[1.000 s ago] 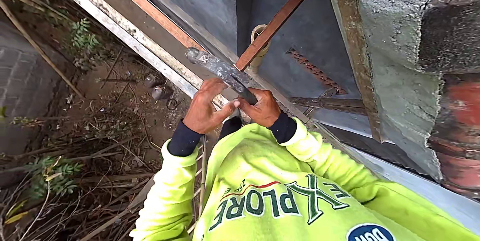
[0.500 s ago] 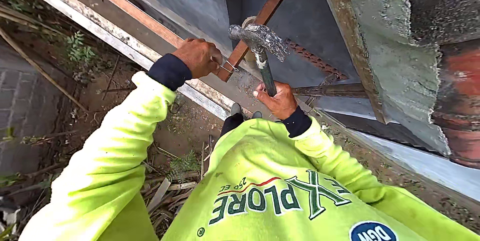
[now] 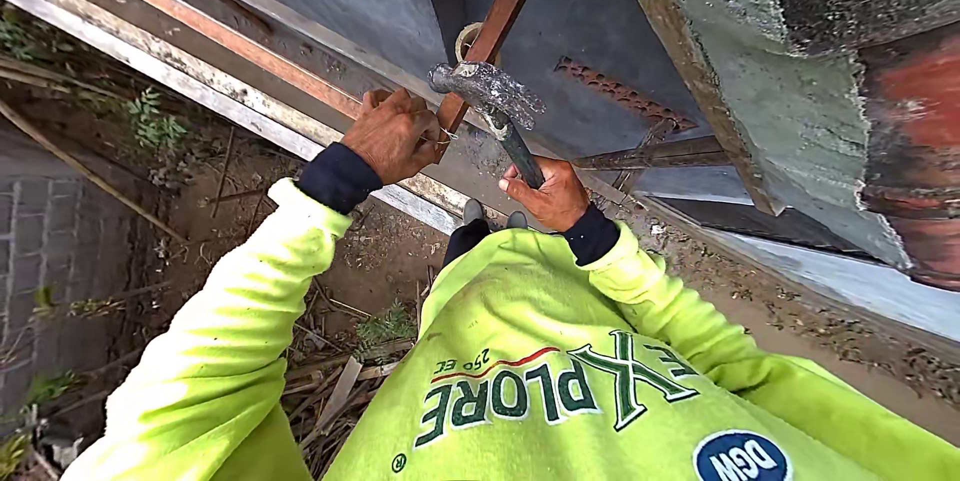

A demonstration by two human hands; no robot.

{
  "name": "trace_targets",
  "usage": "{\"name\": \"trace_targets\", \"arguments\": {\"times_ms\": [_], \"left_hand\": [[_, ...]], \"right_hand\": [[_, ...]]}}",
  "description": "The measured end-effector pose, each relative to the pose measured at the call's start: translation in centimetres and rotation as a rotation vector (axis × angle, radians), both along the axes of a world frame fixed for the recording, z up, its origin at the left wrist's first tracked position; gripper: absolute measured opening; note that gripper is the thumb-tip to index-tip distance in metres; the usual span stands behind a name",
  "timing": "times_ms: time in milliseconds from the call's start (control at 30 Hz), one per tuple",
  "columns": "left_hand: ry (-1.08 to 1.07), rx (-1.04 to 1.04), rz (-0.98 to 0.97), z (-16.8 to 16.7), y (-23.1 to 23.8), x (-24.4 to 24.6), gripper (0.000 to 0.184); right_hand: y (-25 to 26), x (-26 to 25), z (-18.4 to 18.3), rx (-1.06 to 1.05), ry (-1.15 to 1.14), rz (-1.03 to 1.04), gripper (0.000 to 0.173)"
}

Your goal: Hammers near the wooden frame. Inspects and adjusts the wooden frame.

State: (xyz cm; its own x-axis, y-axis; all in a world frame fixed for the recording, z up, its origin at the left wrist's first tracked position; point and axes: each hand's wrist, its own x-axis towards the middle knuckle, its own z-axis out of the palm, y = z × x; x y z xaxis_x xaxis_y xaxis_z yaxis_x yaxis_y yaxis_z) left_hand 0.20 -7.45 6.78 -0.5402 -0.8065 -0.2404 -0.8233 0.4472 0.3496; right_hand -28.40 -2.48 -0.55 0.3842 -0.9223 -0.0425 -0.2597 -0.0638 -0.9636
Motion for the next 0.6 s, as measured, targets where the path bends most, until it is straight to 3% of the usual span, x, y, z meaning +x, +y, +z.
{"name": "trace_targets", "arguments": {"times_ms": [267,400,500,600], "left_hand": [[0.030,-0.117,-0.091,0.1,0.6,-0.3,0.024],[-0.042,-0.063,-0.063,0.9,0.4,-0.4,0.020],[0.055,-0.104,0.096,2.3,0.3,0.6,0.021],[0.304,-0.252,0.409,3.8,1.8,2.4,0.024]], "right_hand": [[0.1,-0.3,0.1,0.002,0.006,0.007,0.019],[0.3,-0.7,0.1,0.014,0.005,0.003,0.020],[-0.2,-0.9,0.0,0.015,0.016,0.007,0.020],[-0.6,-1.0,-0.4,0.013,0.047,0.004,0.020]]}}
